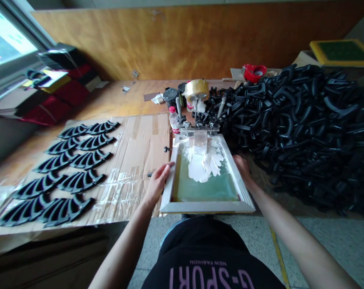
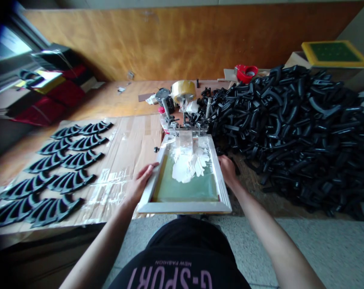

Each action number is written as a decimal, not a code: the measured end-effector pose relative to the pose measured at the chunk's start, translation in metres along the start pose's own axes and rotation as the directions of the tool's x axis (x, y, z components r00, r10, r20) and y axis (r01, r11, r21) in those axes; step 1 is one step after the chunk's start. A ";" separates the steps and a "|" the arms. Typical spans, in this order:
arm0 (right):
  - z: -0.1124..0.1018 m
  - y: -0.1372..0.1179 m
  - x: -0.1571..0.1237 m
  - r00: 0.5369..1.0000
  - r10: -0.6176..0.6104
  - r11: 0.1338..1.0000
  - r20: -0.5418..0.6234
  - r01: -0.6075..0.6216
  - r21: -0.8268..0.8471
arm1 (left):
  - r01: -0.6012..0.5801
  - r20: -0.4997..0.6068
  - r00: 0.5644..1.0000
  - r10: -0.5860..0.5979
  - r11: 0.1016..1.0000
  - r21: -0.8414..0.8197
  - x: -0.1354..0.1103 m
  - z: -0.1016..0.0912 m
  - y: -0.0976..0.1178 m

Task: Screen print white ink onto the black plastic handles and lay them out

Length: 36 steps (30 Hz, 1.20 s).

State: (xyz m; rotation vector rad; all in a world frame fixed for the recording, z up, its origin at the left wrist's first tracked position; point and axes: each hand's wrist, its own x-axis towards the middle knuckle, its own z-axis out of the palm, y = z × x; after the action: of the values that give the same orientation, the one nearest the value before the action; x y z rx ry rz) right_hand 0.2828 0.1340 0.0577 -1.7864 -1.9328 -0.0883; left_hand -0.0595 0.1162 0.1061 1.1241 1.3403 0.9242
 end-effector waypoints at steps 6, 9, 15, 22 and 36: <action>-0.006 -0.056 0.074 0.976 -0.204 0.977 0.080 0.198 0.079 | 0.073 -0.032 0.997 -0.068 0.980 0.183 0.014 0.009 -0.075; 0.003 -0.094 0.070 0.884 -0.274 0.960 0.378 0.274 0.056 | 0.071 -0.018 0.998 -0.068 0.967 0.247 0.022 0.008 -0.083; -0.010 -0.088 0.006 0.628 -0.616 0.768 0.475 0.613 0.186 | 0.108 -0.035 0.994 -0.103 0.964 0.243 0.021 0.006 -0.084; -0.007 -0.086 -0.001 0.749 -0.577 0.817 0.327 0.526 0.237 | 0.121 -0.038 0.992 -0.117 0.984 0.129 0.020 0.007 -0.081; -0.028 -0.065 0.114 0.987 -0.105 0.987 0.121 0.089 0.133 | 0.102 0.012 0.995 -0.101 0.994 -0.049 0.001 -0.003 0.003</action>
State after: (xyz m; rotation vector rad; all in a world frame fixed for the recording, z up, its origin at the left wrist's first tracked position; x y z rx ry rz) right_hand 0.2282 0.2189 0.1458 -1.6506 -2.0664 0.1163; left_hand -0.0618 0.1182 0.1086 1.0123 1.3468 0.8721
